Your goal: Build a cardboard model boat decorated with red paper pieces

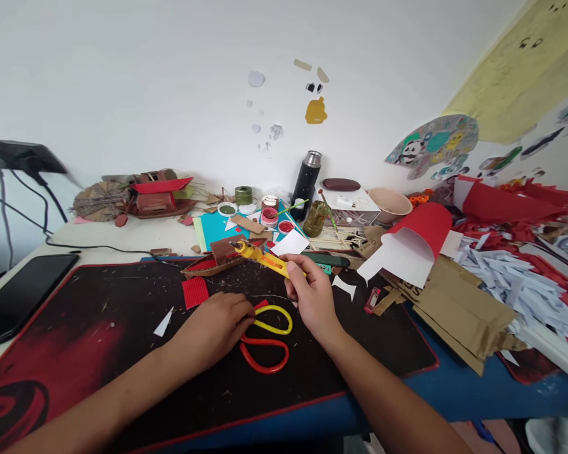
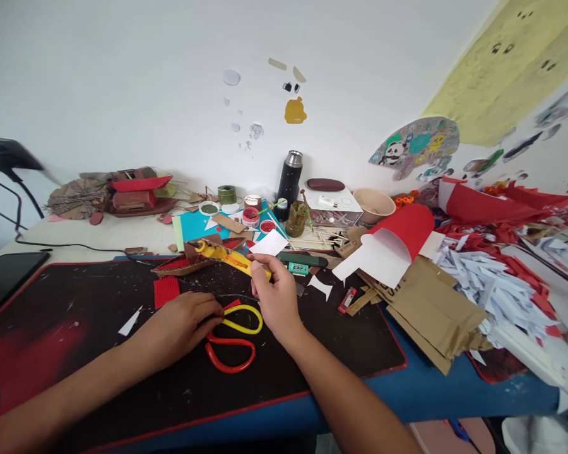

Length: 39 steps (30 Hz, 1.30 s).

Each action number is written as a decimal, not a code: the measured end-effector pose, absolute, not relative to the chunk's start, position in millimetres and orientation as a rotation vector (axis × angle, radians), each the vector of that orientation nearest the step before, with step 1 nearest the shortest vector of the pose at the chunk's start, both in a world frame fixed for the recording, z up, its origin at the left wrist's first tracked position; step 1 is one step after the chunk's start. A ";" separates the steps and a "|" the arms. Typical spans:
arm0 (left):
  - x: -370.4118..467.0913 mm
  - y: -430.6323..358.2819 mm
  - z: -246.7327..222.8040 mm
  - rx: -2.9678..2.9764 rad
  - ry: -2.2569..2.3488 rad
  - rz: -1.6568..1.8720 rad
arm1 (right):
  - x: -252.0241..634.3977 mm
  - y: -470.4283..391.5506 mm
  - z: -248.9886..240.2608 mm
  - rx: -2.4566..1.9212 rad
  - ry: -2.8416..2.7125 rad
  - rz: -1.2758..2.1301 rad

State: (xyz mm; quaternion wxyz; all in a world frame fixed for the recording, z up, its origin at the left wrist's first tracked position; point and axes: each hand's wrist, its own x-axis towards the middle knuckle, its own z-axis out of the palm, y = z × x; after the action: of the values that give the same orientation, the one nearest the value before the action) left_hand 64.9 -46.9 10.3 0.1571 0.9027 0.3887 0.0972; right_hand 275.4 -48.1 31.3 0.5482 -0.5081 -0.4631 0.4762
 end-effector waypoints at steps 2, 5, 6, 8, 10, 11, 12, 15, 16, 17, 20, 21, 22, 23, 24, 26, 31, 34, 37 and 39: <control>64.7 -53.5 9.4 2.578 1.086 0.259 | 275.2 -47.4 30.1 -1.201 -1.087 1.146; 65.2 -58.0 11.0 2.548 1.064 0.238 | 273.0 -47.3 28.8 -1.196 -1.079 1.176; 66.4 -57.6 12.4 2.535 1.100 0.230 | 272.0 -47.4 28.5 -1.198 -1.085 1.185; 70.9 -54.3 15.7 2.517 1.219 0.185 | 270.1 -47.7 28.0 -1.214 -1.106 1.195; 77.7 -49.4 18.3 2.516 1.328 0.080 | 268.8 -47.7 26.9 -1.235 -1.138 1.189; 81.2 -47.0 19.1 2.516 1.354 0.019 | 268.4 -47.5 26.0 -1.241 -1.157 1.181; 84.4 -44.7 19.4 2.511 1.371 -0.032 | 268.4 -47.1 24.9 -1.241 -1.176 1.173; 89.3 -39.7 19.5 2.456 1.394 -0.087 | 270.4 -45.1 20.8 -1.235 -1.234 1.142; 89.1 -38.7 19.6 2.431 1.395 -0.082 | 271.7 -44.2 19.4 -1.238 -1.253 1.124; 88.2 -38.1 19.9 2.407 1.397 -0.074 | 273.3 -43.1 18.0 -1.245 -1.270 1.103; 83.6 -38.1 20.3 2.388 1.394 -0.049 | 278.0 -39.0 15.4 -1.252 -1.279 1.051; 82.0 -38.4 19.7 2.400 1.387 -0.042 | 278.9 -37.5 15.0 -1.246 -1.265 1.049; 80.3 -38.9 18.4 2.420 1.376 -0.031 | 279.4 -36.0 14.9 -1.237 -1.244 1.054; 78.4 -39.3 16.6 2.442 1.364 -0.016 | 279.5 -34.5 15.0 -1.228 -1.220 1.065; 76.1 -39.7 14.3 2.463 1.353 0.002 | 279.2 -33.1 15.2 -1.218 -1.197 1.084; 69.8 -40.7 9.4 2.481 1.324 0.061 | 278.3 -30.4 15.6 -1.190 -1.152 1.139; 49.6 -46.6 10.4 2.273 1.104 0.483 | 278.4 -23.1 14.6 -1.102 -1.004 1.310; 48.4 -48.9 22.9 1.992 1.105 0.674 | 276.4 -16.7 14.6 -1.067 -0.938 1.362; 60.0 -45.3 36.9 1.683 1.119 0.767 | 269.2 -9.8 17.4 -1.028 -0.918 1.383; 70.4 -40.7 44.3 1.518 1.061 0.821 | 263.3 -5.5 20.3 -0.999 -0.916 1.403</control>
State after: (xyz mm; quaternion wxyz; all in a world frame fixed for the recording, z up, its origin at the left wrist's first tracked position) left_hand 70.4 -40.7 44.3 0.5295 0.6356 0.4443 0.3438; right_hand 263.3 -5.5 20.3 0.5609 -0.4241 -0.3887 0.5954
